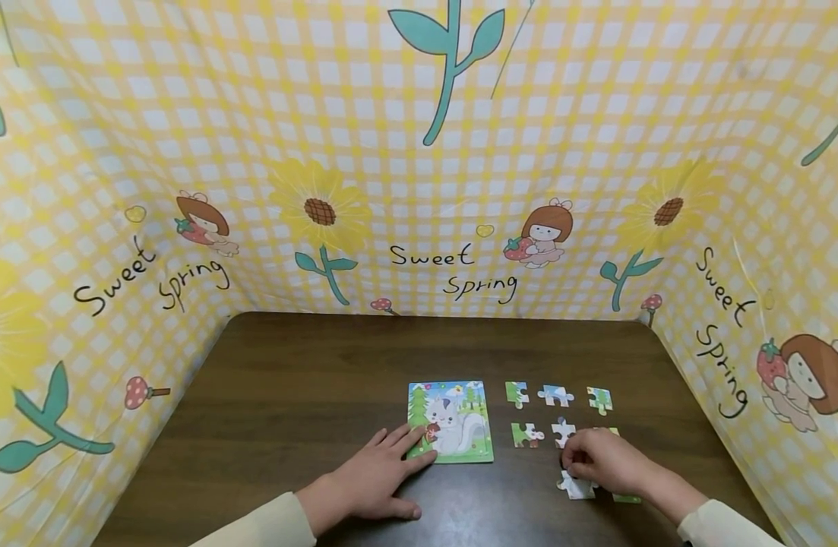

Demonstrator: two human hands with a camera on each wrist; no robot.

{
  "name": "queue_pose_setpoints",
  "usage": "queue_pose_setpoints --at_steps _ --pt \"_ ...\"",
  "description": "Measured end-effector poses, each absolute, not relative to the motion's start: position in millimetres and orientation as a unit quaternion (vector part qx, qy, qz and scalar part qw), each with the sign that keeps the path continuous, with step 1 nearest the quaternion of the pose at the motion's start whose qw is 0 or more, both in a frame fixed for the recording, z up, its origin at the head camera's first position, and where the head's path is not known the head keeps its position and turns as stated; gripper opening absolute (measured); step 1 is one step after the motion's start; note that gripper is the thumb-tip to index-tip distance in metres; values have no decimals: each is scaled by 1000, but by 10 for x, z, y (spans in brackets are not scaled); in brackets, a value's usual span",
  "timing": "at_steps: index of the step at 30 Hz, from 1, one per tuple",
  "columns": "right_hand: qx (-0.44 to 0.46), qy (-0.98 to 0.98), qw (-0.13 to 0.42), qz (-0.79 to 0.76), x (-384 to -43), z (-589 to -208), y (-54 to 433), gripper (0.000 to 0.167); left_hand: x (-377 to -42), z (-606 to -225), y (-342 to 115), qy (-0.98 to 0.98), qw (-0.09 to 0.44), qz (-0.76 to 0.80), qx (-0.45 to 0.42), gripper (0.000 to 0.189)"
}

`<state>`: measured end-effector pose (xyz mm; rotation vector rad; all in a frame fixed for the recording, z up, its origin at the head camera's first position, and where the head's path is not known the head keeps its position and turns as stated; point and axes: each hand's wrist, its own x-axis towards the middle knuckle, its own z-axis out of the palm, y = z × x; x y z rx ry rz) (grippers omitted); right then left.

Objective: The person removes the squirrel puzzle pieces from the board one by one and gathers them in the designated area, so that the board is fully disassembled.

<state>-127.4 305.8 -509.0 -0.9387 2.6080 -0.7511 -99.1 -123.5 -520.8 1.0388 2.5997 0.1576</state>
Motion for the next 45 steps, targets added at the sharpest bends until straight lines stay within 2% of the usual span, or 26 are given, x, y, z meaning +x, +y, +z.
queue_pose_setpoints --at_steps 10,18,23,32,45 --pt "-313 901 147 -263 -1372 -4938 2939 11 -994 -5242 -1263 912 135 56 384 81" --pt "-347 897 127 -244 -1580 -4804 2424 4 -1007 -5258 -1306 913 126 74 381 79" --pt "-370 889 124 -240 -1672 -4815 1961 11 -1012 -5268 -1350 915 124 89 374 77" --pt "-371 875 164 -264 -1782 -4919 1327 22 -967 -5292 -1428 917 139 111 356 75" --pt "-396 861 161 -276 -1774 -5051 1003 23 -962 -5247 -1456 912 157 116 361 71"
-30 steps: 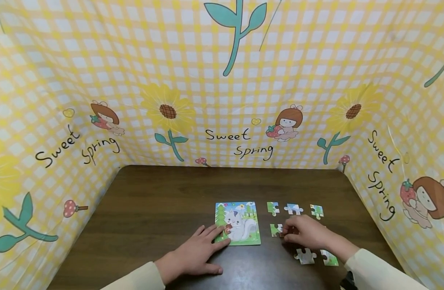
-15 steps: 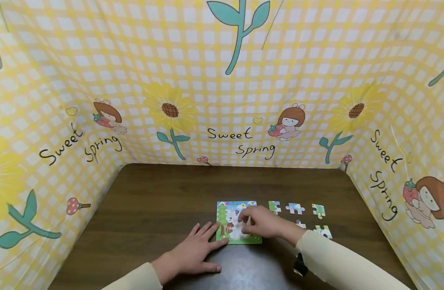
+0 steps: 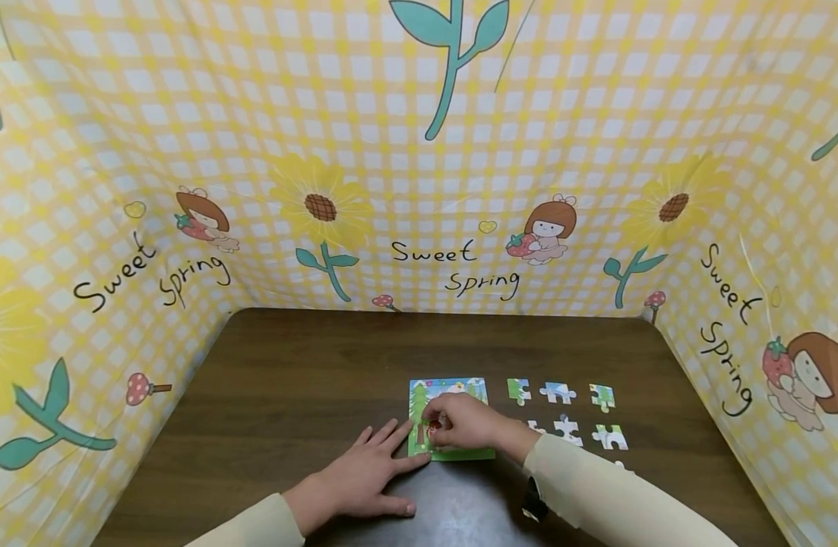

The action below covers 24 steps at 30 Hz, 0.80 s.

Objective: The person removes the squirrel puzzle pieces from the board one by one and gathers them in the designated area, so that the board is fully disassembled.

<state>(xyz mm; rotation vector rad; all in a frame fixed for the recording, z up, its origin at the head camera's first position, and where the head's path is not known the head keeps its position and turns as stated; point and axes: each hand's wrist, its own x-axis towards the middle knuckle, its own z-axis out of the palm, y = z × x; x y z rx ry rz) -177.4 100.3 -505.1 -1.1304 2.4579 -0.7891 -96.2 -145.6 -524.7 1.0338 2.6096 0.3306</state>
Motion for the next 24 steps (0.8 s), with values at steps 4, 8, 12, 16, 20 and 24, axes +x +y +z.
queue_pose_setpoints --at_steps 4,8,12,16,20,24 --pt "-391 863 160 -278 -1773 -5071 971 25 -970 -5222 -1446 912 166 110 360 72" --pt "-387 865 159 -278 -1759 -5079 942 26 -975 -5210 -1431 913 174 105 354 72" --pt "-387 868 152 -273 -1743 -5079 915 27 -970 -5218 -1425 914 173 103 352 72" --pt "-382 873 147 -266 -1747 -5093 891 29 -968 -5224 -1429 914 174 104 351 73" --pt "-370 878 148 -265 -1775 -5117 873 30 -971 -5225 -1429 914 178 104 350 73" --pt "-360 881 148 -267 -1797 -5118 859 31 -972 -5231 -1427 914 177 102 350 73"
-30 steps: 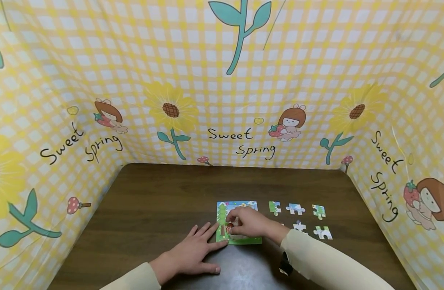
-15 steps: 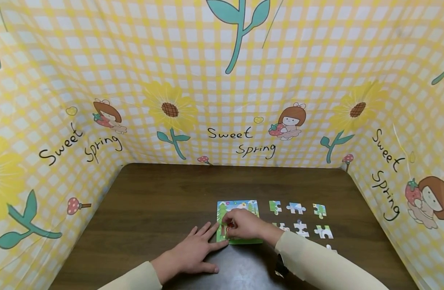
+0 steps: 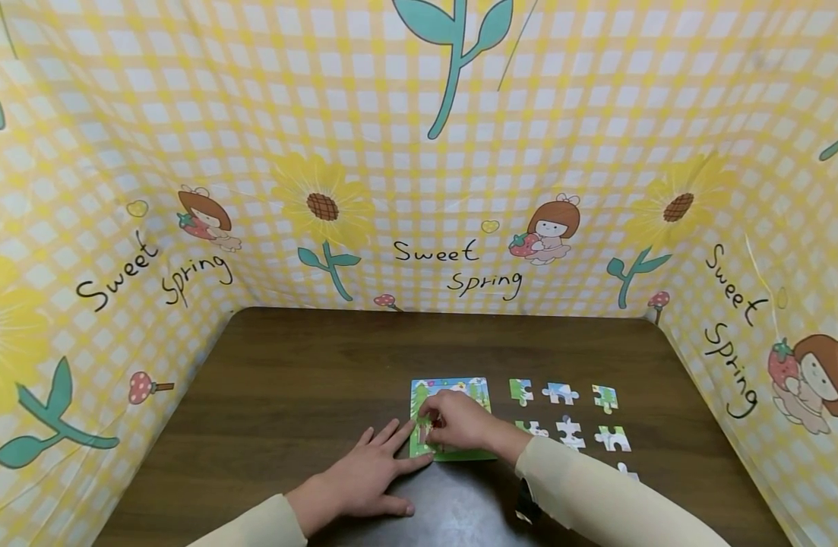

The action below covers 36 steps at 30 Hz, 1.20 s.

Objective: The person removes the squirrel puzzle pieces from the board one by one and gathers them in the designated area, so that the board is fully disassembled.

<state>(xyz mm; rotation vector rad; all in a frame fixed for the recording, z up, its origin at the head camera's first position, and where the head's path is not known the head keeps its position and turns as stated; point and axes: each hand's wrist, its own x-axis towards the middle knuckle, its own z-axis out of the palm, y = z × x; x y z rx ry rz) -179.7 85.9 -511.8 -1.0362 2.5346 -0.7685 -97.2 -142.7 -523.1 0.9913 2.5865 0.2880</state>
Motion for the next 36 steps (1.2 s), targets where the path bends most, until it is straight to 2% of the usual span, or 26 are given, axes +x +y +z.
queue_pose_setpoints --at_steps 8,17,36 --pt "-358 886 147 -255 -1787 -5125 853 18 -964 -5225 -1421 915 176 102 349 73" --pt "-333 892 145 -270 -1758 -5092 848 26 -960 -5188 -1410 913 182 104 349 72" --pt "-326 875 145 -328 -1735 -5067 926 17 -969 -5212 -1424 914 186 105 345 73"
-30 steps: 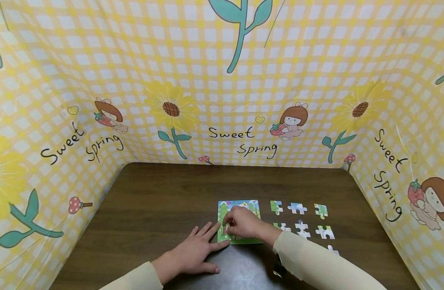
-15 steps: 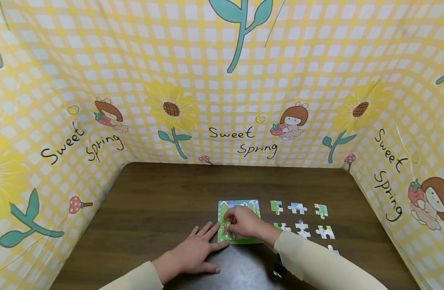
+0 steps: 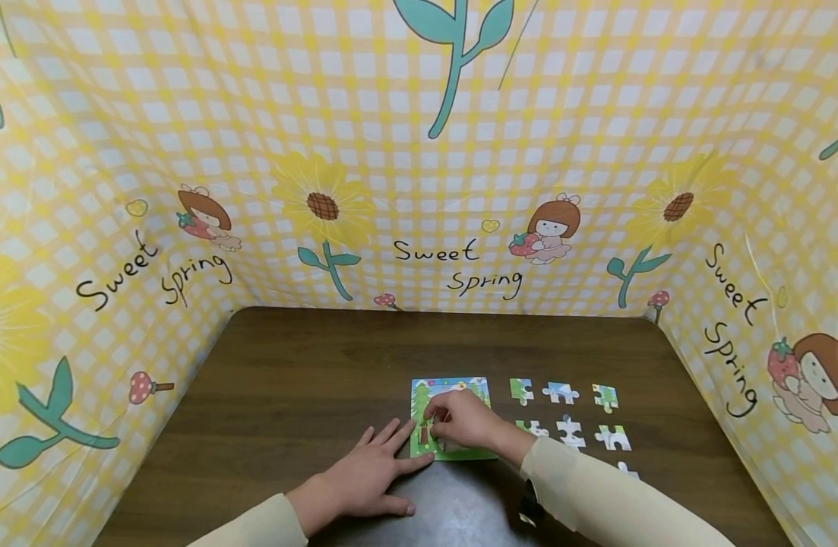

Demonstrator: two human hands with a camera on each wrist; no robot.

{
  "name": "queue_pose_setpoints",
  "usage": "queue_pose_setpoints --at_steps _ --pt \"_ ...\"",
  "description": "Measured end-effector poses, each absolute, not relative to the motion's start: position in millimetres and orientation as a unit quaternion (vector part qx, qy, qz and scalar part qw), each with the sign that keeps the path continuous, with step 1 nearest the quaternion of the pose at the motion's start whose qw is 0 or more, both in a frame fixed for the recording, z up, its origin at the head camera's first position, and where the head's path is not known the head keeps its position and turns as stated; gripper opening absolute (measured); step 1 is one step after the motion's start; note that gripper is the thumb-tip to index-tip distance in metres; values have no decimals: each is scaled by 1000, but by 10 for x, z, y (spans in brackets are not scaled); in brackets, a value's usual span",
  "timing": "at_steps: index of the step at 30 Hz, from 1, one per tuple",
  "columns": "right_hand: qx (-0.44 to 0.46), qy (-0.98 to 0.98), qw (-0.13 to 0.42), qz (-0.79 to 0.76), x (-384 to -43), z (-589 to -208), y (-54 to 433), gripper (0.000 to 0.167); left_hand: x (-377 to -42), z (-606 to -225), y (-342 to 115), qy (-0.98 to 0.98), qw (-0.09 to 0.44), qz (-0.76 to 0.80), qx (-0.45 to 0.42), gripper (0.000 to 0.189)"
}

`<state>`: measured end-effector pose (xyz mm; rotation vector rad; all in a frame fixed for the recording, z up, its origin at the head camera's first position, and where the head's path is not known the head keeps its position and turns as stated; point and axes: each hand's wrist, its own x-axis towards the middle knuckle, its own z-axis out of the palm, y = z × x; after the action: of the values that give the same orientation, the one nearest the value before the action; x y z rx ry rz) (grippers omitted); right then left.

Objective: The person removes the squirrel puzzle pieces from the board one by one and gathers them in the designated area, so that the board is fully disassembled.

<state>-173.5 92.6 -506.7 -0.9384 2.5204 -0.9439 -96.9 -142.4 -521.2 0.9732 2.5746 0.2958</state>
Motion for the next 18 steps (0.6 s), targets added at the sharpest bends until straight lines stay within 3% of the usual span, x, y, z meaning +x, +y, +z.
queue_pose_setpoints --at_steps 9,18 --pt "-315 862 143 -370 -1666 -4873 1153 16 -979 -5203 -1413 914 180 105 349 73" --pt "-285 876 132 -367 -1593 -4788 1727 9 -980 -5247 -1421 915 194 101 339 73"
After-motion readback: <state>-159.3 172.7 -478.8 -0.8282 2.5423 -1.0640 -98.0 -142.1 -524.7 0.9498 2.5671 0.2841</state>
